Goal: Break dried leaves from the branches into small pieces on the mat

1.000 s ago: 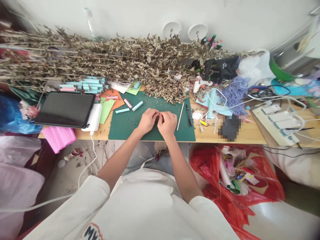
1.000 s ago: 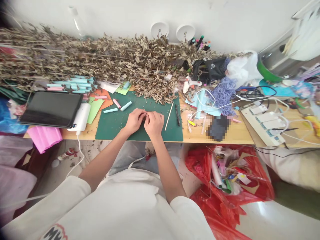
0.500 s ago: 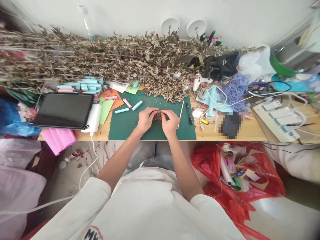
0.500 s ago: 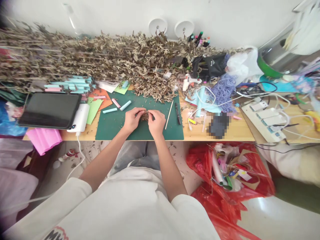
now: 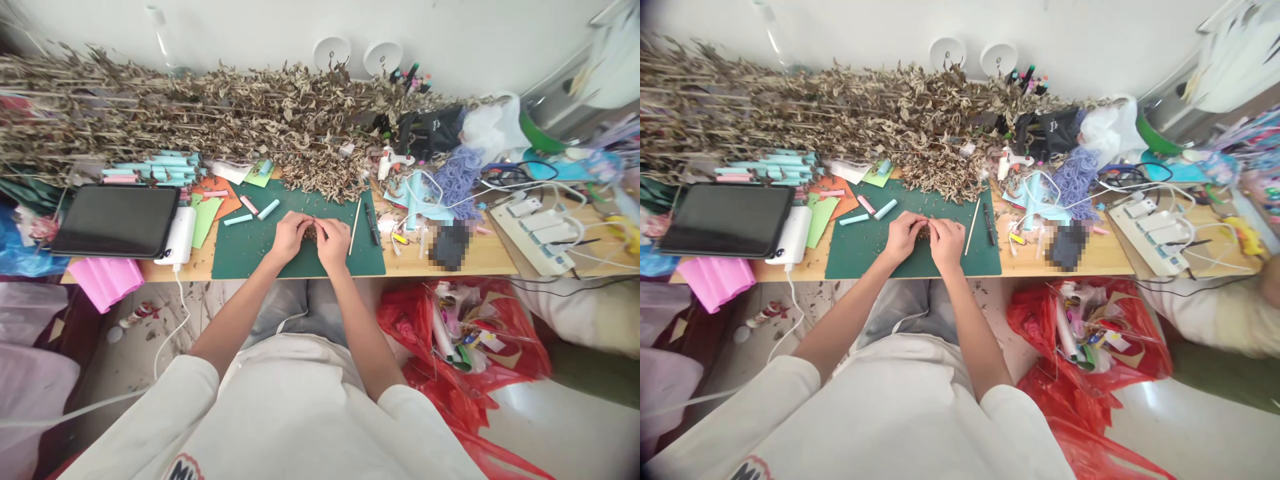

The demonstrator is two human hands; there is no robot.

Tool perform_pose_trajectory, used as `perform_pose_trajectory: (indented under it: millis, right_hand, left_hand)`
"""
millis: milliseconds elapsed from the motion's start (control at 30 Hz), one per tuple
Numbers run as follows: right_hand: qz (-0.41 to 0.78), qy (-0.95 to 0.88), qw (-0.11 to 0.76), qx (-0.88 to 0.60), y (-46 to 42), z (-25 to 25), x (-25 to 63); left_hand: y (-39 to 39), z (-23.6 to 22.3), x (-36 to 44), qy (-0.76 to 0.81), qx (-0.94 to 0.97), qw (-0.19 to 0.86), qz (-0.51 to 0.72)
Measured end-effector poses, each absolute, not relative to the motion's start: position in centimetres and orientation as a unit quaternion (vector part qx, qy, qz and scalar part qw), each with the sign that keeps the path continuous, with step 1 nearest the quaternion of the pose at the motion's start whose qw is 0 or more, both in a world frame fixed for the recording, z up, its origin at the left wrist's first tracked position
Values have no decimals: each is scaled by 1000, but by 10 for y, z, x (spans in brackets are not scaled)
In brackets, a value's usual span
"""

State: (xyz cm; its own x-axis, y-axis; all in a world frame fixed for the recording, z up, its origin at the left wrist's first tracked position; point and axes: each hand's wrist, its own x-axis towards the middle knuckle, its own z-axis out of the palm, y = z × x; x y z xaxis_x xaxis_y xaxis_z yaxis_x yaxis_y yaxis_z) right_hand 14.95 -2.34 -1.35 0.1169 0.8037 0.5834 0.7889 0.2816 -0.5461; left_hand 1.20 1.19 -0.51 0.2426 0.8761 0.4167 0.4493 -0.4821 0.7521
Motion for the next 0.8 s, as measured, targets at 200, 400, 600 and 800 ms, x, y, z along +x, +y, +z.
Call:
perform_pose_trajectory:
  millis: [200, 400, 600, 800]
  right_hand:
    - [27, -666, 431, -608, -24, -8, 147]
    - [0, -663, 388, -641, -26, -3, 138]
    - [32, -662, 365, -654, -28, 1, 135]
    - [90, -638, 465, -607, -18, -9, 148]
  left_hand:
    - [10, -3, 13, 445, 754, 242, 418]
    - [7, -3, 16, 442, 786, 195, 387]
    - [7, -2, 15, 442, 789, 200, 377]
    - [6, 2, 13, 470, 734, 251, 421]
